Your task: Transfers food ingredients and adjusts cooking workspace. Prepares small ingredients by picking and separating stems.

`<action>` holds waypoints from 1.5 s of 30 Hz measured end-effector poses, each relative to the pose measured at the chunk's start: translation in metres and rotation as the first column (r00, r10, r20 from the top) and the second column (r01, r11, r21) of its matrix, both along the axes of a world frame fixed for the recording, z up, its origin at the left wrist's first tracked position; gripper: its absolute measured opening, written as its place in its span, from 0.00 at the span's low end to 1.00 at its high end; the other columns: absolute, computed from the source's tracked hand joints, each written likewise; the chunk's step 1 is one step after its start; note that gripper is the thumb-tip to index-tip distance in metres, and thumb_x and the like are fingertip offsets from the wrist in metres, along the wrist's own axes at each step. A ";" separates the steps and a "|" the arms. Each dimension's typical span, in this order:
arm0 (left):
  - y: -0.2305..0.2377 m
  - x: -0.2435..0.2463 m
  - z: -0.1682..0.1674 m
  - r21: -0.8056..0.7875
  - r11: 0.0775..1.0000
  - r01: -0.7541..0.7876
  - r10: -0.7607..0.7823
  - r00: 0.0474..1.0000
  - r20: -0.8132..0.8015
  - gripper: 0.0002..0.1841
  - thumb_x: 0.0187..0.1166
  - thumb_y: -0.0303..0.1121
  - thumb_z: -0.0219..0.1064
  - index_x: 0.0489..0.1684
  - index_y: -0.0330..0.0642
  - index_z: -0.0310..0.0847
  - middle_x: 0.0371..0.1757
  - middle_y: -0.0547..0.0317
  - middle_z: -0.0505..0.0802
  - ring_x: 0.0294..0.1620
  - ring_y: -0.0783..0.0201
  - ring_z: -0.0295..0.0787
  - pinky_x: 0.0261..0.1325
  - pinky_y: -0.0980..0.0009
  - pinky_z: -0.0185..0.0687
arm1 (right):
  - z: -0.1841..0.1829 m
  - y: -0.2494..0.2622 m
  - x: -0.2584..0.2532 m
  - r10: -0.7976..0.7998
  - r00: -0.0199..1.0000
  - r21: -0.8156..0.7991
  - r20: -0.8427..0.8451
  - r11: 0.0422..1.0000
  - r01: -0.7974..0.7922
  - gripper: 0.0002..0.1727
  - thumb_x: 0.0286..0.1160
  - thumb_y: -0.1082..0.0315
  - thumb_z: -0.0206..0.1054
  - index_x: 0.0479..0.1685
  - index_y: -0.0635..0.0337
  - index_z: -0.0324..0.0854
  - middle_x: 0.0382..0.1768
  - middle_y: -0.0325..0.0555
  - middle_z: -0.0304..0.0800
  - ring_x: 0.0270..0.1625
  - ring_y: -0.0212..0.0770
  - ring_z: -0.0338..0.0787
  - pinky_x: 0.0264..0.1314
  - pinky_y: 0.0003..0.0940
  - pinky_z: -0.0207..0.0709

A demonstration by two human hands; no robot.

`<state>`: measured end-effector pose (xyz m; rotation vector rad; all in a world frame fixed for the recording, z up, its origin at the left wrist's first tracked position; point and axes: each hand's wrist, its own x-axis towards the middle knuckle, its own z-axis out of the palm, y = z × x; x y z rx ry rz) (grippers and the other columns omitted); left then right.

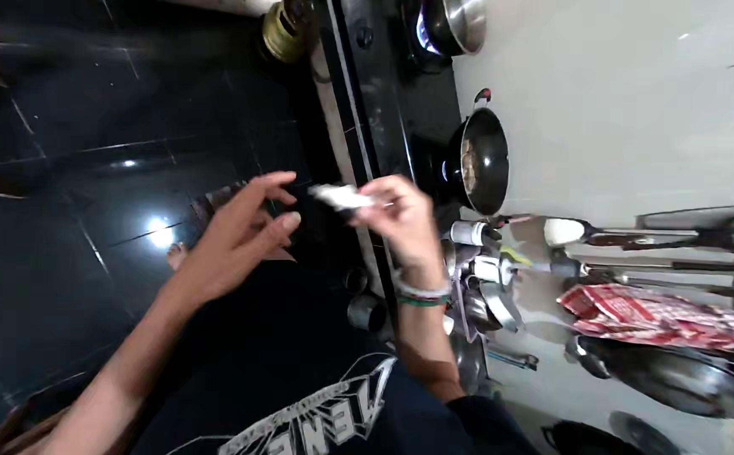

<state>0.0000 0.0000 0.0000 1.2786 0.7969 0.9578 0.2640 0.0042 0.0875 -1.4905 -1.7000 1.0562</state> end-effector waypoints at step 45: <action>0.111 -0.211 -0.081 -0.261 0.781 -0.567 0.532 0.824 -0.196 0.17 0.94 0.44 0.49 0.67 0.47 0.78 0.33 0.73 0.89 0.28 0.74 0.87 0.38 0.77 0.88 | -0.174 0.113 0.122 -0.624 -0.461 -0.692 -0.631 0.185 0.698 0.18 0.95 0.48 0.40 0.46 0.48 0.67 0.31 0.34 0.77 0.30 0.25 0.83 0.38 0.14 0.80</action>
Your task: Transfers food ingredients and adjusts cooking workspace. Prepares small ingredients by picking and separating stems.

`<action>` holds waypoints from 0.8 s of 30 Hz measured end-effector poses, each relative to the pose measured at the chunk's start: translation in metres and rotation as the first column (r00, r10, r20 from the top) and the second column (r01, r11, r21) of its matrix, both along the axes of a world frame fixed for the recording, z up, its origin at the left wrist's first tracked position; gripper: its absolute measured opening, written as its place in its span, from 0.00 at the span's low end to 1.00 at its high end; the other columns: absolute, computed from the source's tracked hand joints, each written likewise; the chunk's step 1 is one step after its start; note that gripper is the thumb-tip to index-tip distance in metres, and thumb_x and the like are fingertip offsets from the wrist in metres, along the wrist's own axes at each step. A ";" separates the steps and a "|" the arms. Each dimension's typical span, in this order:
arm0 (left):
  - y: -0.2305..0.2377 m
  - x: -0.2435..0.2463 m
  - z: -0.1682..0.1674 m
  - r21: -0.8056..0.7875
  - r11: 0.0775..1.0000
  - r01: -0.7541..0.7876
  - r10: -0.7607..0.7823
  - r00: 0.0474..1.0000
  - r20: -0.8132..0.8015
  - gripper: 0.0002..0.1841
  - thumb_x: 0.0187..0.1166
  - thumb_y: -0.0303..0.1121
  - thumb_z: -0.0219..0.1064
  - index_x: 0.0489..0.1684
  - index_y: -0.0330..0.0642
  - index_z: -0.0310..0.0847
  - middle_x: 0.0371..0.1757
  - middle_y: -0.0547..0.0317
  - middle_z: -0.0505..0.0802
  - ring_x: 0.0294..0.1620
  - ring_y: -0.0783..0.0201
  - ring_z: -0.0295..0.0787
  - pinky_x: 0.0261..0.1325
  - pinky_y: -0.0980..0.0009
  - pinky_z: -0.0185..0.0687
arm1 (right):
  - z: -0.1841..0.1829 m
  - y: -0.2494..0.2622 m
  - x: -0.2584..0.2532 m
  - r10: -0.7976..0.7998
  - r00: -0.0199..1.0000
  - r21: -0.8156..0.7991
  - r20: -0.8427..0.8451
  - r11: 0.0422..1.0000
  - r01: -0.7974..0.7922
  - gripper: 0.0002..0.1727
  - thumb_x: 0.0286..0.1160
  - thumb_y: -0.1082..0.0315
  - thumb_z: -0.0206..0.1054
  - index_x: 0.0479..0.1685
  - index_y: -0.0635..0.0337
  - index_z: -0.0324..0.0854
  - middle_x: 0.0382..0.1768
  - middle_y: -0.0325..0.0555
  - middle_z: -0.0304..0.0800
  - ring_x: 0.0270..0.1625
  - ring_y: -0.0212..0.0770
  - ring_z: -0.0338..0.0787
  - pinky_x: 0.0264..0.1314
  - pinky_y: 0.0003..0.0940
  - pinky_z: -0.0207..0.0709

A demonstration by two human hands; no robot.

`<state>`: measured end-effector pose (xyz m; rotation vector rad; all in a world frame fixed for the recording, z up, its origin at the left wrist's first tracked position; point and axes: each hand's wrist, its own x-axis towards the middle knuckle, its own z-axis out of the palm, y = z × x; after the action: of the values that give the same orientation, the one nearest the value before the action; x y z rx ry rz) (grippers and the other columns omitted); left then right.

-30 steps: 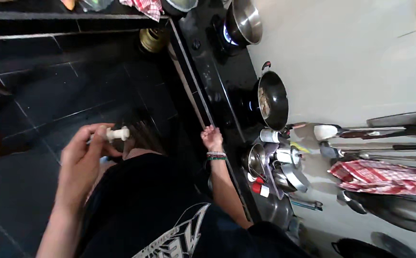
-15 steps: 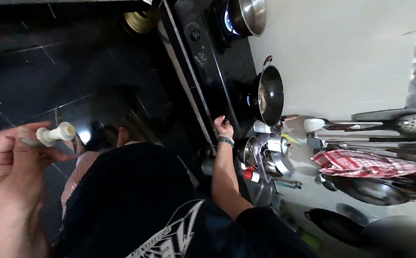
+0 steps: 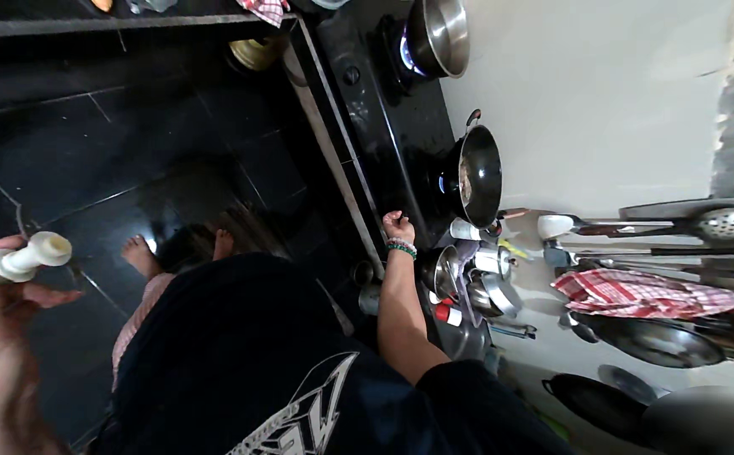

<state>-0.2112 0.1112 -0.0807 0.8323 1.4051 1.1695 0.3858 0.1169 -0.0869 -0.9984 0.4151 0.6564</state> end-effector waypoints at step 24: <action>0.007 0.001 0.020 0.054 0.997 -0.048 0.048 0.999 0.004 0.14 0.94 0.41 0.50 0.60 0.46 0.79 0.35 0.74 0.91 0.28 0.74 0.89 0.36 0.77 0.90 | -0.014 0.007 0.006 0.004 1.000 -0.043 0.031 0.999 -0.002 0.17 0.95 0.50 0.41 0.43 0.48 0.67 0.29 0.34 0.76 0.28 0.26 0.82 0.38 0.16 0.80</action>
<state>-0.2106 0.1182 -0.0602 0.8388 1.4037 1.2498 0.3913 0.1236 -0.1008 -1.0486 0.4016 0.6361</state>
